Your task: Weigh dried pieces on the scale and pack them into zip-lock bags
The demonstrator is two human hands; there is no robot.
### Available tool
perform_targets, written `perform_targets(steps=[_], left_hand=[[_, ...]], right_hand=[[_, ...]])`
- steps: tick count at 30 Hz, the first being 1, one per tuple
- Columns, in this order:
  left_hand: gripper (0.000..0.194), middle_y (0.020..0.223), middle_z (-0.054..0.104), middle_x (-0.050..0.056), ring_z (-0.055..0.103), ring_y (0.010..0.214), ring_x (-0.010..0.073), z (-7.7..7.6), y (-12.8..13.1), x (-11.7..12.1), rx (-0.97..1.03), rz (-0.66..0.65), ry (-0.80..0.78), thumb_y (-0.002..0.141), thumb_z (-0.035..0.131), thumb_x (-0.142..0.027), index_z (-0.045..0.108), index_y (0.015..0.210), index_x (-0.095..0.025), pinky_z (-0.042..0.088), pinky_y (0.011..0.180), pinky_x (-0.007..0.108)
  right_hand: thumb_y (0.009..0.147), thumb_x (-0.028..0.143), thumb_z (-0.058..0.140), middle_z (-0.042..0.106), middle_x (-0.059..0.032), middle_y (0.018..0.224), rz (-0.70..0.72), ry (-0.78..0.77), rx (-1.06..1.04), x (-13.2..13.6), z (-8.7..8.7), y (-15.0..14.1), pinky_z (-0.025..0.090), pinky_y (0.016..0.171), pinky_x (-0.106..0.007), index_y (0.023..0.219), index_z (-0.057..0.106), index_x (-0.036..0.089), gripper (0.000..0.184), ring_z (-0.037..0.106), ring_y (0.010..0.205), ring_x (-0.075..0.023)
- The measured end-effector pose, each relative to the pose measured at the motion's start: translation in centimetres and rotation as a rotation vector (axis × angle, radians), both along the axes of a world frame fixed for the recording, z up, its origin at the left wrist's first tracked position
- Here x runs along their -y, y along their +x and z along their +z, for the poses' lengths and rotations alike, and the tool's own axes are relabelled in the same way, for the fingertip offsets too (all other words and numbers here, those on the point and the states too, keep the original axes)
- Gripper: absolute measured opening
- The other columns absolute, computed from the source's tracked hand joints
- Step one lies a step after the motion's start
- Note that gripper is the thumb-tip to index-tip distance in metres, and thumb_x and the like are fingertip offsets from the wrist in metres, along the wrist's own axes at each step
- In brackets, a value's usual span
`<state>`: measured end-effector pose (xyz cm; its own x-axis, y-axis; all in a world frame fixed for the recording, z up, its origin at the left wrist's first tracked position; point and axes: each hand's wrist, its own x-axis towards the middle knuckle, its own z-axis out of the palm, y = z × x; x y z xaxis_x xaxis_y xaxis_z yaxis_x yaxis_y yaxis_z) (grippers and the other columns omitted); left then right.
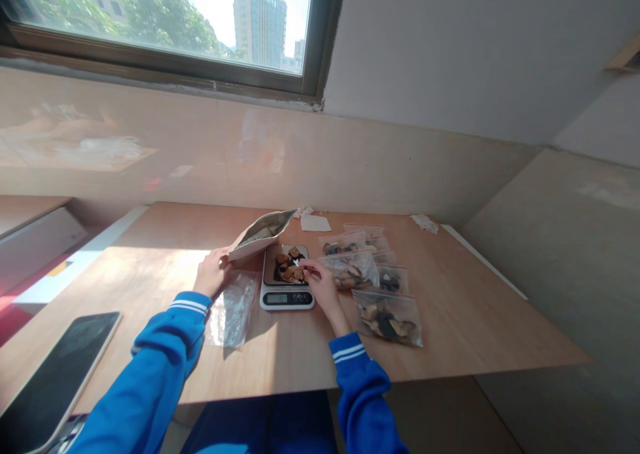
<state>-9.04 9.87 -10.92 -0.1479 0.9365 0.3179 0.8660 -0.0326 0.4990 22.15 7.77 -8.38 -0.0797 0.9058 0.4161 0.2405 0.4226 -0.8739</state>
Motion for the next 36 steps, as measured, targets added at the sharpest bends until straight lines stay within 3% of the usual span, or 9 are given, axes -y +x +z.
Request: perform_targets(steps=[6,18,24,29,36], left_hand=[[0.039,0.125,0.063,0.011,0.057,0.11,0.0297,-0.1,-0.1,-0.1,-0.007,-0.004,-0.006,0.085,0.05,-0.025,0.059,0.122,-0.019,0.046,0.091,0.044],[0.037,0.124,0.063,0.011,0.057,0.112,0.0283,0.3,0.1,0.1,0.009,0.001,-0.018,0.085,0.05,-0.025,0.062,0.119,-0.02,0.045,0.094,0.043],[0.039,0.125,0.063,0.011,0.057,0.113,0.0285,0.4,0.1,0.2,0.001,0.0,-0.022,0.085,0.051,-0.026,0.06,0.122,-0.019,0.045,0.095,0.043],[0.039,0.125,0.063,0.011,0.057,0.113,0.0286,0.4,0.1,0.2,-0.009,0.002,-0.025,0.085,0.051,-0.026,0.06,0.123,-0.02,0.045,0.094,0.043],[0.04,0.124,0.063,0.012,0.057,0.113,0.0293,0.2,0.0,0.1,-0.005,0.0,-0.021,0.085,0.051,-0.027,0.059,0.124,-0.02,0.045,0.094,0.044]], right_hand=[[0.082,0.026,0.06,0.06,-0.0109,0.124,-0.072,0.074,0.051,0.1,0.2,0.2,0.057,0.084,-0.035,0.103,0.072,0.022,0.024,0.059,0.115,-0.0239],[0.082,0.03,0.062,0.064,-0.0092,0.109,-0.186,0.072,-0.017,-0.6,-0.5,0.7,0.056,0.085,-0.039,0.104,0.066,0.02,0.025,0.065,0.094,-0.0208],[0.08,0.029,0.062,0.066,-0.0082,0.093,-0.382,0.136,-0.05,-0.6,-0.3,0.6,0.055,0.082,-0.039,0.093,0.065,0.017,0.017,0.064,0.084,-0.0202],[0.083,0.028,0.06,0.068,-0.0076,0.091,-0.291,0.129,0.001,0.1,0.9,-0.7,0.055,0.08,-0.037,0.089,0.065,0.018,0.012,0.065,0.084,-0.0203],[0.088,0.023,0.058,0.072,-0.0064,0.092,-0.077,0.235,0.25,1.6,3.1,-4.3,0.054,0.085,-0.037,0.09,0.069,0.022,0.011,0.066,0.091,-0.022]])
